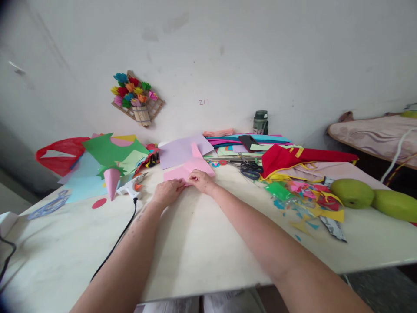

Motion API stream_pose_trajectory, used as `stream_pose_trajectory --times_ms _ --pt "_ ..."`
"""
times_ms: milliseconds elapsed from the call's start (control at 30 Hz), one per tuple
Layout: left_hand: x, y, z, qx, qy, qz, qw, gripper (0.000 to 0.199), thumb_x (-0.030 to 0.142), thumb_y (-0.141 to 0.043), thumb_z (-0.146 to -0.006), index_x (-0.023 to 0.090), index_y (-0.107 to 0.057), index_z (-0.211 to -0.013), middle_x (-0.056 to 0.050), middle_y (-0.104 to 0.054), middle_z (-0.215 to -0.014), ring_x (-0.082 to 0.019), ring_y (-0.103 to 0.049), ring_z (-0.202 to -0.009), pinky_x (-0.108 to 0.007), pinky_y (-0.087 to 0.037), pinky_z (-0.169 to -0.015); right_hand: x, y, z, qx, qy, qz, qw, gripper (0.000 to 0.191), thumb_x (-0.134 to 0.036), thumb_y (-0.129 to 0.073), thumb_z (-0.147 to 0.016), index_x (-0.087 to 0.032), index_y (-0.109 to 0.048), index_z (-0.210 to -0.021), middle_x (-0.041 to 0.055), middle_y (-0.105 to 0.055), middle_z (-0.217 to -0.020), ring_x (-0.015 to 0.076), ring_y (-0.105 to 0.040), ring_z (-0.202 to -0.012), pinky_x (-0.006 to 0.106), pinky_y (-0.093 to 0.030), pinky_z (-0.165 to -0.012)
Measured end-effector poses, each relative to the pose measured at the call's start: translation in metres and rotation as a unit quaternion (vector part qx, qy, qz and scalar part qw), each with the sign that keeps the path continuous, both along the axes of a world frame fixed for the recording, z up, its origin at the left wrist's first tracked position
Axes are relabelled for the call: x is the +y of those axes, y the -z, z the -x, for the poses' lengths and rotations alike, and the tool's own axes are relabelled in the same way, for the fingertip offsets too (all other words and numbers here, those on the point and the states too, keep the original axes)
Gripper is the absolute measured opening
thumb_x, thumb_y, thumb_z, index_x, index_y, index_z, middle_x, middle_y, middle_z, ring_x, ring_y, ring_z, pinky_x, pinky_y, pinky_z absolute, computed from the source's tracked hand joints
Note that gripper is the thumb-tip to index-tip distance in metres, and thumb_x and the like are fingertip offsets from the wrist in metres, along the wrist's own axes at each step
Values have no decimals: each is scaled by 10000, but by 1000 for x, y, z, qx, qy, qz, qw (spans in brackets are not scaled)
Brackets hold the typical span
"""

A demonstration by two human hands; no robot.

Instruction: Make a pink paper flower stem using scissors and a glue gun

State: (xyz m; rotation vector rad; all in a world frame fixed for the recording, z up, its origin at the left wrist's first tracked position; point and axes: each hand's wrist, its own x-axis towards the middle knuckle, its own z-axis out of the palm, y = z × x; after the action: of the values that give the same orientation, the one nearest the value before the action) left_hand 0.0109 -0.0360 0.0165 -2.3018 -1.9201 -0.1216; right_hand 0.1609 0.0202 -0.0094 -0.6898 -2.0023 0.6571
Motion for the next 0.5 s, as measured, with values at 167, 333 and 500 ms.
stream_pose_trajectory --times_ms 167,333,500 --pt "0 0 0 3 2 -3 1000 364 413 -304 -822 299 -534 -1080 -55 -578 -1073 -216 -518 -984 -328 -403 -763 1 -2 -2 55 -22 82 995 143 -264 -531 -698 -145 -522 -618 -15 -526 -669 93 -487 -643 230 -388 -646" --pt "-1 -1 0 -2 4 -1 1000 363 411 -293 -828 302 -529 -1081 -43 -573 -1088 -209 -510 -998 -335 -395 -782 4 2 -7 1 10 32 999 137 -253 -562 -681 -134 -585 -745 12 -575 -734 99 -504 -657 225 -398 -621" --pt "-1 2 1 -27 2 -14 1000 365 438 -306 -819 314 -534 -1075 -17 -553 -1133 -204 -494 -1033 -333 -393 -811 6 7 -5 -138 68 -95 984 220 -305 -664 -611 -160 -629 -773 36 -593 -805 115 -524 -709 229 -401 -645"
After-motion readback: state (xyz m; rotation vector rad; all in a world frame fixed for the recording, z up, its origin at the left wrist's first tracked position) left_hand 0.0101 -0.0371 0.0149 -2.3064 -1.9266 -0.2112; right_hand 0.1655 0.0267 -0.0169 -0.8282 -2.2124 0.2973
